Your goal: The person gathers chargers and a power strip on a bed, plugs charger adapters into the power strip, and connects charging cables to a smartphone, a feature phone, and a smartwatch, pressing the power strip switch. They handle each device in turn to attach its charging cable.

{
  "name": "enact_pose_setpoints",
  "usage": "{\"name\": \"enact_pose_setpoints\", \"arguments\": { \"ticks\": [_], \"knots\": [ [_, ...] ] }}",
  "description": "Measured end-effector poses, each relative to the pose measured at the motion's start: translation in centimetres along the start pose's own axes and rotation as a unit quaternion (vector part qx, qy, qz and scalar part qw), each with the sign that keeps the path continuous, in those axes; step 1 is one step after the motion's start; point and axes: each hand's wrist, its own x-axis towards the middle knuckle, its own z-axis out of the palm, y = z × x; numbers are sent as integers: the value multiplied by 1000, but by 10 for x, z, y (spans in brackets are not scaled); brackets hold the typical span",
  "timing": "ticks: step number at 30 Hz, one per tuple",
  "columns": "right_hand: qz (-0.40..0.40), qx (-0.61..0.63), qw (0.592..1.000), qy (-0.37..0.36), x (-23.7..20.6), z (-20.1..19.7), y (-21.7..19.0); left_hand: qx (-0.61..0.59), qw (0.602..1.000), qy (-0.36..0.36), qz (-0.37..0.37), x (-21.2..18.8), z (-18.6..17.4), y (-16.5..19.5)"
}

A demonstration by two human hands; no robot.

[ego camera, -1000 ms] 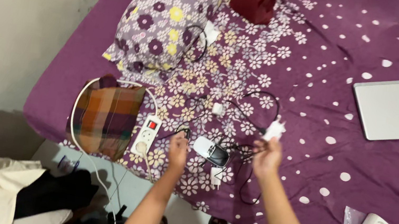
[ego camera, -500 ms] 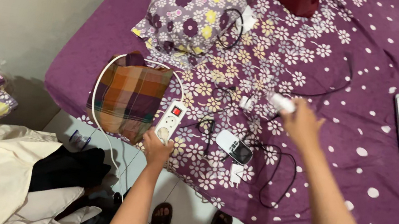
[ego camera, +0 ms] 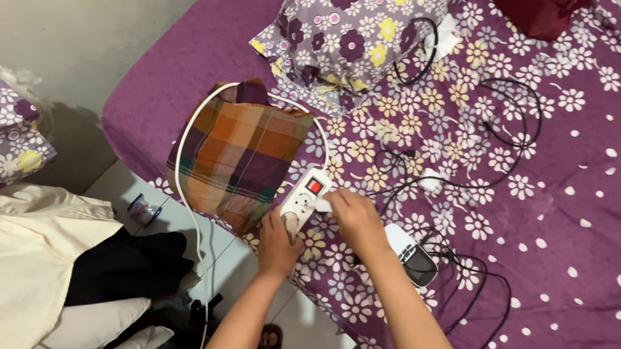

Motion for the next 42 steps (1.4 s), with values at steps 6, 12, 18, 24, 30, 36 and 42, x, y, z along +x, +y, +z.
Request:
{"name": "enact_pose_setpoints", "arguments": {
  "ticks": [6,12,18,24,30,36,42],
  "knots": [
    [-9,-6,1000,28,7,29,-8,-12,1000,-20,5,1,-7,-1],
    [-52,-91,993,-50,15,39,-17,0,999,-41,-16,1,-6,-3],
    [-62,-152,984,-63,20,46,-12,7,999,-48,-20,4,-7,-8],
    [-51,-126,989,-63,17,54,-11,15,997,-64,-25,6,-7,-11],
    [-26,-118,990,-78,15,63,-10,12,997,-75,-24,8,-6,-16],
    [-12,-144,988,-45,10,83,-6,64,992,-107,-30,12,-15,-11],
    [12,-138,990,-18,3,91,-9,173,974,-148,-13,18,-20,2]
  ]
}}
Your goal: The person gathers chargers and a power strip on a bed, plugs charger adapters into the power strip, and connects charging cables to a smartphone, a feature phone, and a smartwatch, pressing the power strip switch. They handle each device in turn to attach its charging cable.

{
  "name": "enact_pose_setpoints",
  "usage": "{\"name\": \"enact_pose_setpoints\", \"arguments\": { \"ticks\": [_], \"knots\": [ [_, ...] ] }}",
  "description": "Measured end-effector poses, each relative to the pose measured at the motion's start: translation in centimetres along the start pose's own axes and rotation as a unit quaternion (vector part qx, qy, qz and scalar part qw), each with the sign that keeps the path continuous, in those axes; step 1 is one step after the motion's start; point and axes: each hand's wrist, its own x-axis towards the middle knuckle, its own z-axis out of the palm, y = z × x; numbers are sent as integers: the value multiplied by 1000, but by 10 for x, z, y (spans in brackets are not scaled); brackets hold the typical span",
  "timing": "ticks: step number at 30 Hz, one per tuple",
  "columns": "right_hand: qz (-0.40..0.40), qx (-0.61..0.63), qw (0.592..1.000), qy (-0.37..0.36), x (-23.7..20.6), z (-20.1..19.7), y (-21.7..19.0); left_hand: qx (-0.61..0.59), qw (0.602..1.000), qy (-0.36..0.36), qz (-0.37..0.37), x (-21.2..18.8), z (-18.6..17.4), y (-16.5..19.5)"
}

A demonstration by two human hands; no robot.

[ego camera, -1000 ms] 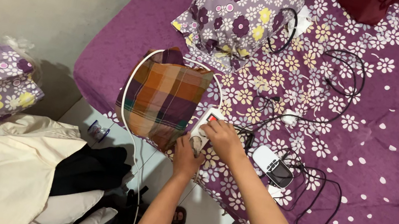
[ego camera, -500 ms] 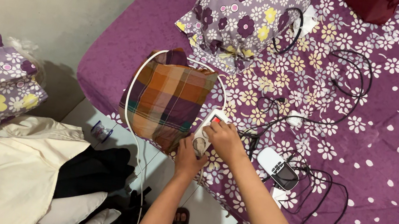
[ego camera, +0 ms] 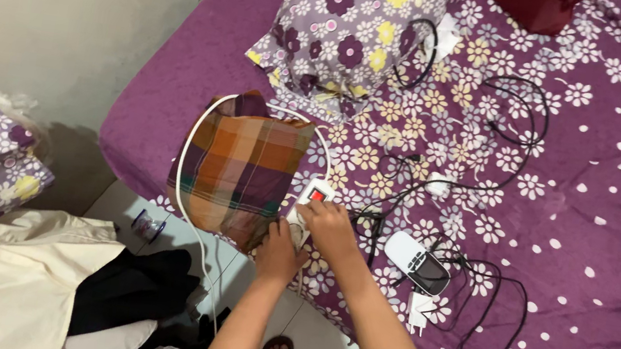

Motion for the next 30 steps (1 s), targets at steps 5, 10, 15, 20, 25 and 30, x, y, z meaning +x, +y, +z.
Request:
{"name": "enact_pose_setpoints", "arguments": {
  "ticks": [5,10,15,20,25,30],
  "knots": [
    [2,55,998,24,-17,-27,-3,37,997,29,54,4,-2,-5],
    [61,88,993,42,-46,-67,23,32,999,13,33,16,-8,6],
    [126,110,984,63,-69,-95,64,-20,984,134,119,29,-28,40],
    [180,247,951,41,-82,-114,92,-70,959,172,212,44,-49,74],
    [217,323,919,58,-90,-127,109,-123,935,175,282,48,-50,107],
    [254,325,910,48,-113,-131,134,-154,932,136,299,49,-26,136]
  ]
}}
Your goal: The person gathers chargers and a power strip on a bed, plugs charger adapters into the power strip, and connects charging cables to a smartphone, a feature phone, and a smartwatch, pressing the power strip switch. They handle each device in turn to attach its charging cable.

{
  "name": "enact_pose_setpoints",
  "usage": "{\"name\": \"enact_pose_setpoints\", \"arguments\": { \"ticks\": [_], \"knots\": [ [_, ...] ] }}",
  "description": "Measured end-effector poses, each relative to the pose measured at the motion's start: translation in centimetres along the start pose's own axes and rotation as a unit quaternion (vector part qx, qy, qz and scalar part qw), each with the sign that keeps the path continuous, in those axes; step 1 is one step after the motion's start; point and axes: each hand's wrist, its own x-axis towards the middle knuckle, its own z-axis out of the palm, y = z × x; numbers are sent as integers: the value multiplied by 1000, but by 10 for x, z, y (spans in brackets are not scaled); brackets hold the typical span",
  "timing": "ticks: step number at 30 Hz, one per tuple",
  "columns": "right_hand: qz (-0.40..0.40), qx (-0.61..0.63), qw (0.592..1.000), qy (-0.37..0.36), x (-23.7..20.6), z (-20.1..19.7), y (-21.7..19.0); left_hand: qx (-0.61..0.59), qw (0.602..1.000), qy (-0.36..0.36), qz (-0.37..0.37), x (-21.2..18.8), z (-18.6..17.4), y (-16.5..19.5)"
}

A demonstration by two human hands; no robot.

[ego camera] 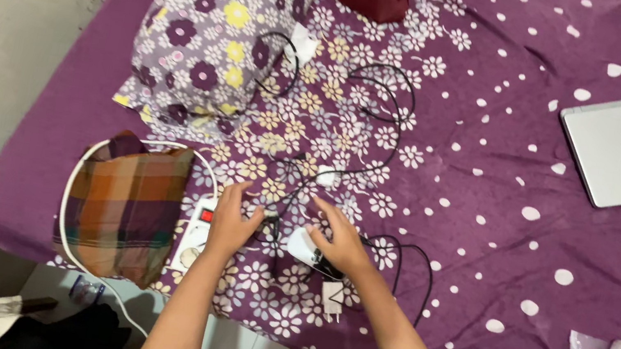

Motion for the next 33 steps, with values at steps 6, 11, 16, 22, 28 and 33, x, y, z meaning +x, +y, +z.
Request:
{"name": "enact_pose_setpoints", "arguments": {
  "ticks": [6,11,16,22,28,33],
  "knots": [
    [26,8,1000,13,-14,-26,46,16,999,-35,13,24,37,10],
    [75,-16,997,5,-9,-34,83,38,998,-59,5,30,67,9],
    [52,-45,997,33,11,-21,110,46,996,-74,22,34,100,-1],
    [19,-87,995,33,61,11,116,78,989,-96,87,69,135,-7],
    [86,-125,987,51,90,52,136,146,971,-142,125,93,173,-18],
    [81,-99,990,67,96,49,170,200,957,-205,35,95,199,-12]
  ]
}}
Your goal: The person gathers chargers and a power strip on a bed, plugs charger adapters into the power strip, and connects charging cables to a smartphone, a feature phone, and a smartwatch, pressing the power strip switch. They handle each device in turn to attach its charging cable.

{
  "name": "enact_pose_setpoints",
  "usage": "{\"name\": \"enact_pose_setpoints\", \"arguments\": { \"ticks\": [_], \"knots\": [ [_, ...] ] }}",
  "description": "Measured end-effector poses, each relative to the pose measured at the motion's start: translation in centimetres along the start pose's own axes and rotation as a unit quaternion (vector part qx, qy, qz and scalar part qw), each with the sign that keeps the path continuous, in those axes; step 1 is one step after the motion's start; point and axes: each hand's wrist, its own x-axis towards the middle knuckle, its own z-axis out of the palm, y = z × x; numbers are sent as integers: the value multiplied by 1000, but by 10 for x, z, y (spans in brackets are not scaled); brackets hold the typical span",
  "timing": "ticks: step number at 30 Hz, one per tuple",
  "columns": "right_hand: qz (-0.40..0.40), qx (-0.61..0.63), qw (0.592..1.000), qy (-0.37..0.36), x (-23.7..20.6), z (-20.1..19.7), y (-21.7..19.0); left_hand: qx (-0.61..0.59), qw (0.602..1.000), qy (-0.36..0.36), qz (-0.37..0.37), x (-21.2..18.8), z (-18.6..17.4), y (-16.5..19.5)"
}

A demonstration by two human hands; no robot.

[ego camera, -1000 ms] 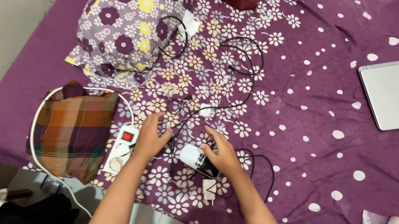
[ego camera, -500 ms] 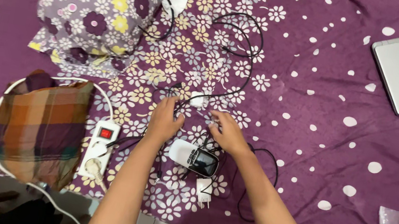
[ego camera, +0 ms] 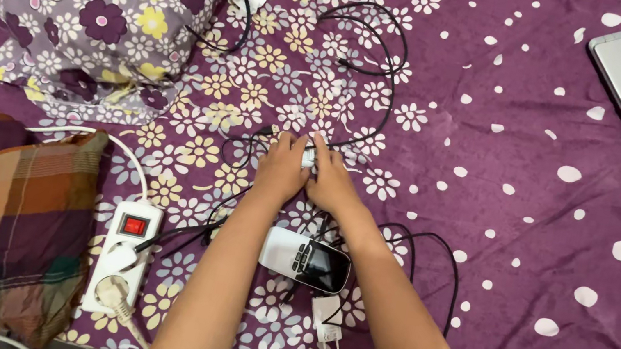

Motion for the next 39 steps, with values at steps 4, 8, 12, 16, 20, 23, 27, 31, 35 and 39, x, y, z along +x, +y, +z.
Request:
{"name": "enact_pose_setpoints", "arguments": {
  "ticks": [4,8,12,16,20,23,27,31,35,39],
  "knots": [
    [38,3,999,7,2,-6,15,70,997,6,-28,2,1,10],
    [207,150,967,20,-11,-17,13,39,999,-7,-18,-6,0,18],
    [124,359,918,110,-29,-41,0,-98,995,9,-13,-22,-4,19],
    [93,528,826,174,-48,-75,-38,-241,961,99,97,-38,-24,21],
    [101,593,779,179,-65,-121,-106,-458,883,-92,-34,-56,-68,23],
    [80,549,818,151,-78,-155,-164,-505,854,-124,-12,-70,-111,18],
    [37,455,884,94,-93,-181,-221,-599,793,-86,-69,-67,-173,13],
    [-61,364,929,41,-111,-158,-239,-763,626,-106,-121,-91,-209,25],
    [-88,293,951,44,-134,-120,-233,-803,569,-127,-124,-105,-237,68],
    [-46,348,936,-6,-156,-109,-215,-770,608,-105,-162,-119,-258,97]
  ]
}}
